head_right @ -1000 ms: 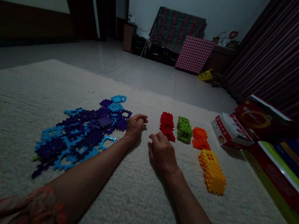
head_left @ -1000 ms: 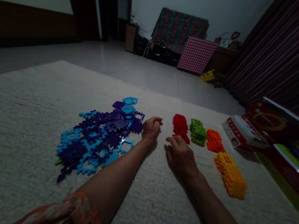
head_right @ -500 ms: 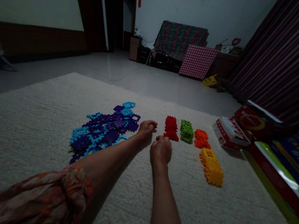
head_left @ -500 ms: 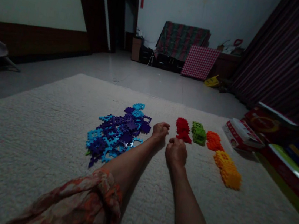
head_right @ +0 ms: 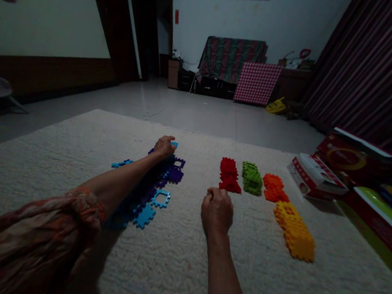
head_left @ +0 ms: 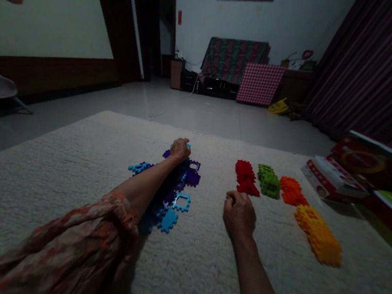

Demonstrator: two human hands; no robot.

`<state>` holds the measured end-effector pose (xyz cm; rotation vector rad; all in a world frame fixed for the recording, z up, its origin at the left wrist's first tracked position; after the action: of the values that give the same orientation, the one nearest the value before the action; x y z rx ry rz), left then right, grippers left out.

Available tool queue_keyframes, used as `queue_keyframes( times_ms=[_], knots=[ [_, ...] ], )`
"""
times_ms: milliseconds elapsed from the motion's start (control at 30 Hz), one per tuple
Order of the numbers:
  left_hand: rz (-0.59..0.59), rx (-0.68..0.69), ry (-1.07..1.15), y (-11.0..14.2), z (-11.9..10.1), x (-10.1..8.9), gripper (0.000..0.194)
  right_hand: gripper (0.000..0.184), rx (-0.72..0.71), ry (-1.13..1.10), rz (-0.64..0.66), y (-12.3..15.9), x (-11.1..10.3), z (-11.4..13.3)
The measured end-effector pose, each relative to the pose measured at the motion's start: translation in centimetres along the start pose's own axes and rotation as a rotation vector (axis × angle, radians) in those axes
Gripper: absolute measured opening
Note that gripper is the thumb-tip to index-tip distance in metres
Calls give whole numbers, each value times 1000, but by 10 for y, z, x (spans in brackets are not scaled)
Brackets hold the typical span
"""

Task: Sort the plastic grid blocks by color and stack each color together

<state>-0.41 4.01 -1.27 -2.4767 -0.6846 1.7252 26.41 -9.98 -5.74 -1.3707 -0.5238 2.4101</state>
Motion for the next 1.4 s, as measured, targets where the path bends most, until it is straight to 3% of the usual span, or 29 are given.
queue_keyframes(
  times_ms=[200, 333, 467, 633, 767, 967, 1200, 1400],
  knots=[
    [143, -83, -128, -30, 10, 27, 63, 23, -2, 0, -14, 1, 0, -2],
    [162, 22, -214, -37, 4, 34, 61, 22, -18, -12, -30, 2, 2, -2],
    [185, 185, -211, -37, -4, 30, 52, 23, -14, -8, -33, 1, 2, -3],
    [146, 292, -67, -36, -16, 6, 49, 23, -14, -6, -15, 0, 2, -2],
    [257, 371, -54, -22, -17, -9, 47, 24, -7, 15, -1, 0, 2, 0],
    [344, 326, -159, 4, 3, -8, 48, 24, -14, 28, -8, 0, 2, -1],
    [436, 280, -185, 4, 9, -1, 54, 24, -29, 20, -27, -1, 5, -3],
    [305, 343, -112, 14, 13, 0, 58, 25, -11, 27, -13, -1, 3, 0]
  ],
)
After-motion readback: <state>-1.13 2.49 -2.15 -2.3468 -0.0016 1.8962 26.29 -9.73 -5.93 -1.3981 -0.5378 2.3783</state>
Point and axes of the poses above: each hand's wrist, its own y-axis away from the middle knuckle, its own x-axis out of the palm, z = x × y, the point moved 5 cm from there along -y, towards the middle knuckle, and after that the axes turned 4 degrees about -z, right-handed, at the moved point
